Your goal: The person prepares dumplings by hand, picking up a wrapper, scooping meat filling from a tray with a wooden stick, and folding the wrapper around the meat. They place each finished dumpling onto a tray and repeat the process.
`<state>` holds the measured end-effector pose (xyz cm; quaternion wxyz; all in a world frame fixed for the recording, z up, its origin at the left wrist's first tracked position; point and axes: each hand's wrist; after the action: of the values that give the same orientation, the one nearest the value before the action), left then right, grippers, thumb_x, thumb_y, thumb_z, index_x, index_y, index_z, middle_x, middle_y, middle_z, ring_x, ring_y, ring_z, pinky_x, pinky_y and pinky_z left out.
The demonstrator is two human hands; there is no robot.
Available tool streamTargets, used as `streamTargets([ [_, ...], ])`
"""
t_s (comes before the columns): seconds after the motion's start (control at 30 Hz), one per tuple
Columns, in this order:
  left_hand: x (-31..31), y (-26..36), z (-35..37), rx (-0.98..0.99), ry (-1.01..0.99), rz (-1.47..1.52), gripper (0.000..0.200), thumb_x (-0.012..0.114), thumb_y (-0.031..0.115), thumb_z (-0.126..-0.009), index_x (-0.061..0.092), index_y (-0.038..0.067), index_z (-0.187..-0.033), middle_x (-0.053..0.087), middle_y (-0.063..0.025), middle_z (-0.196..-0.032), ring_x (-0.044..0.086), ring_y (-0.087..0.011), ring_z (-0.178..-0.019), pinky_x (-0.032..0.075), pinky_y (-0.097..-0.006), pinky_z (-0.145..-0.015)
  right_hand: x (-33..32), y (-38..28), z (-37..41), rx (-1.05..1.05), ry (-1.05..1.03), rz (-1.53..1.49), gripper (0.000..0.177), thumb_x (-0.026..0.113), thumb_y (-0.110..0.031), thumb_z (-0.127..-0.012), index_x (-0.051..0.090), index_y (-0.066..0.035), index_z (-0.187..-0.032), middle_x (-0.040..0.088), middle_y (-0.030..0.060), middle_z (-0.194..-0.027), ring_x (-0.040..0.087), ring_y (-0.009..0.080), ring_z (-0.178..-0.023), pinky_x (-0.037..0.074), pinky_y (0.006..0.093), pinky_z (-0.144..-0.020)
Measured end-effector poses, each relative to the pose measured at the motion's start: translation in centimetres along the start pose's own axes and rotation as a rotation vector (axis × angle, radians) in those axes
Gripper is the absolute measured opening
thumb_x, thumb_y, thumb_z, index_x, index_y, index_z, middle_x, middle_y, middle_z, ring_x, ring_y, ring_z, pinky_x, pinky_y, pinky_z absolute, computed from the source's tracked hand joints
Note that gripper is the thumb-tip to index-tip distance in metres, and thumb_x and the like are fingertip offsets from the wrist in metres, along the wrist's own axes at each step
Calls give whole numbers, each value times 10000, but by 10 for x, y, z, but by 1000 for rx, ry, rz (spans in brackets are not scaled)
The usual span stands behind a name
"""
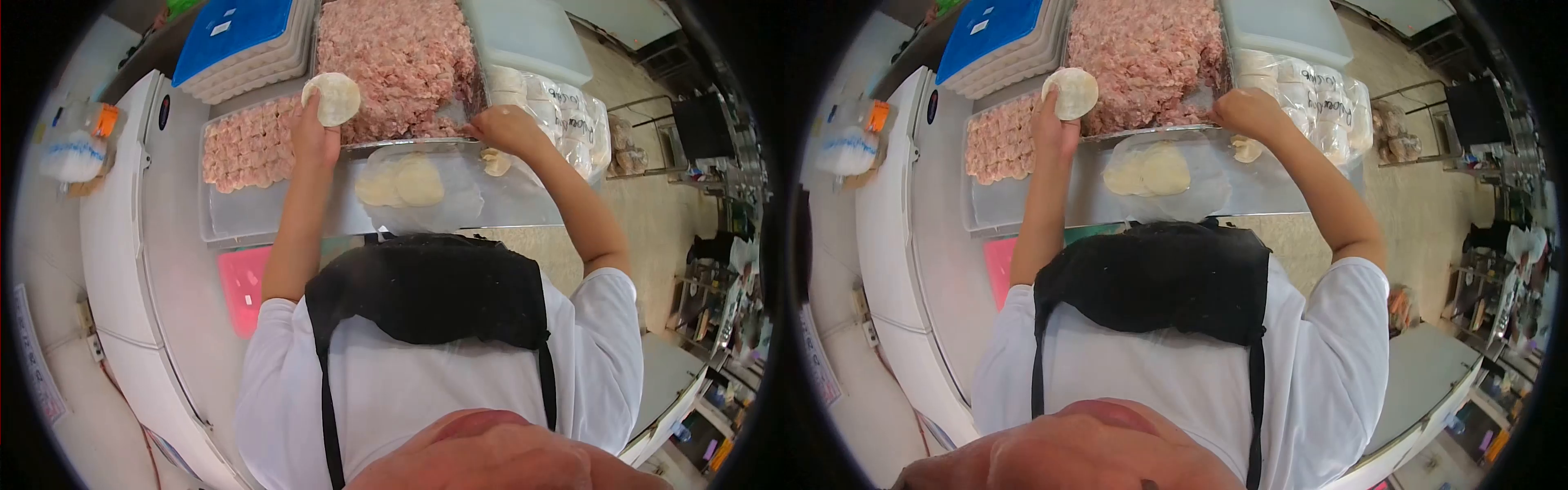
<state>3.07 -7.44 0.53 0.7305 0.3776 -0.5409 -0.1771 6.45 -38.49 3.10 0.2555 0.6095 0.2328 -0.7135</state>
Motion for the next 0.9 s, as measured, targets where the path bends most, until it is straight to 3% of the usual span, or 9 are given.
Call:
streamTargets([
  [0.13, -8, -16, -14, -83, -34, 76, 336, 421, 190, -988, 484, -45, -1220, 565, -168, -1225, 561, -282, -1132, 450, -435, -993, 6, -1, 15, 168, 40, -640, 359, 551, -368, -912, 706, -47, -880, 643, 135, -694, 628, 272, -676, 472, 390, -633],
  [0.33, 32, -38, -8, -421, -219, 237, 387, 339, 235, -1009, 430, -35, -1271, 514, -188, -1283, 516, -327, -1181, 414, -491, -1016, -37, -37, 20, 472, 222, -1047, 374, 571, -352, -922, 683, -3, -994, 663, 111, -768, 571, 127, -691, 466, 320, -649],
  [0.43, 78, -23, 8, -529, -246, 361, 519, 258, 398, -1004, 452, -30, -1225, 542, -188, -1201, 508, -337, -1155, 404, -520, -1003, -35, -61, 7, 352, 367, -1103, 378, 554, -348, -936, 650, -43, -1137, 675, 75, -816, 604, 177, -764, 470, 290, -731],
  [0.53, 93, -9, 6, -607, -200, 389, 645, 209, 532, -965, 446, -25, -1187, 506, -214, -1200, 462, -387, -1162, 347, -592, -1016, -6, -69, 0, 143, 651, -547, 387, 551, -334, -933, 625, -37, -1170, 665, 125, -879, 627, 262, -819, 478, 320, -735],
  [0.57, 87, -14, 2, -599, -177, 439, 661, 215, 554, -955, 446, -23, -1180, 491, -218, -1211, 447, -397, -1170, 332, -604, -1020, -9, -57, 8, 155, 532, -483, 388, 545, -353, -927, 631, -56, -1162, 651, 155, -971, 623, 325, -882, 483, 357, -753],
  [0.67, 53, -29, -21, -523, -167, 519, 692, 226, 595, -936, 440, -16, -1180, 461, -223, -1245, 416, -422, -1189, 300, -634, -1026, -52, -37, 30, 257, 202, -334, 371, 540, -370, -922, 653, -84, -1130, 663, 142, -920, 627, 322, -861, 487, 377, -757],
  [0.73, 42, -23, -27, -406, -224, 484, 687, 225, 588, -941, 430, -12, -1205, 455, -217, -1264, 411, -434, -1195, 295, -644, -1022, -49, -9, 22, 240, 136, -191, 364, 525, -411, -914, 694, -94, -977, 659, 139, -814, 633, 327, -804, 490, 408, -725],
  [0.83, 48, -8, -22, -293, -82, 376, 594, 264, 474, -969, 409, -20, -1267, 453, -225, -1303, 410, -411, -1240, 301, -612, -1049, -42, -3, -1, 189, 68, 41, 394, 522, -419, -899, 687, -83, -775, 667, 135, -798, 643, 324, -783, 503, 432, -690],
  [0.9, 45, -4, -18, -256, -46, 335, 536, 315, 392, -976, 388, -21, -1308, 455, -224, -1314, 421, -401, -1244, 316, -594, -1053, -3, -16, -23, 136, -35, 13, 391, 519, -413, -898, 686, -80, -779, 660, 145, -782, 642, 332, -780, 502, 439, -695],
])
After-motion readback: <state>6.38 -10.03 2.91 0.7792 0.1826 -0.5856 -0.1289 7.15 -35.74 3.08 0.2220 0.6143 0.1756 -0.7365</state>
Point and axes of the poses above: each hand's wrist, its own z-axis away from the middle knuckle, its own x-axis out of the palm, y = z × x
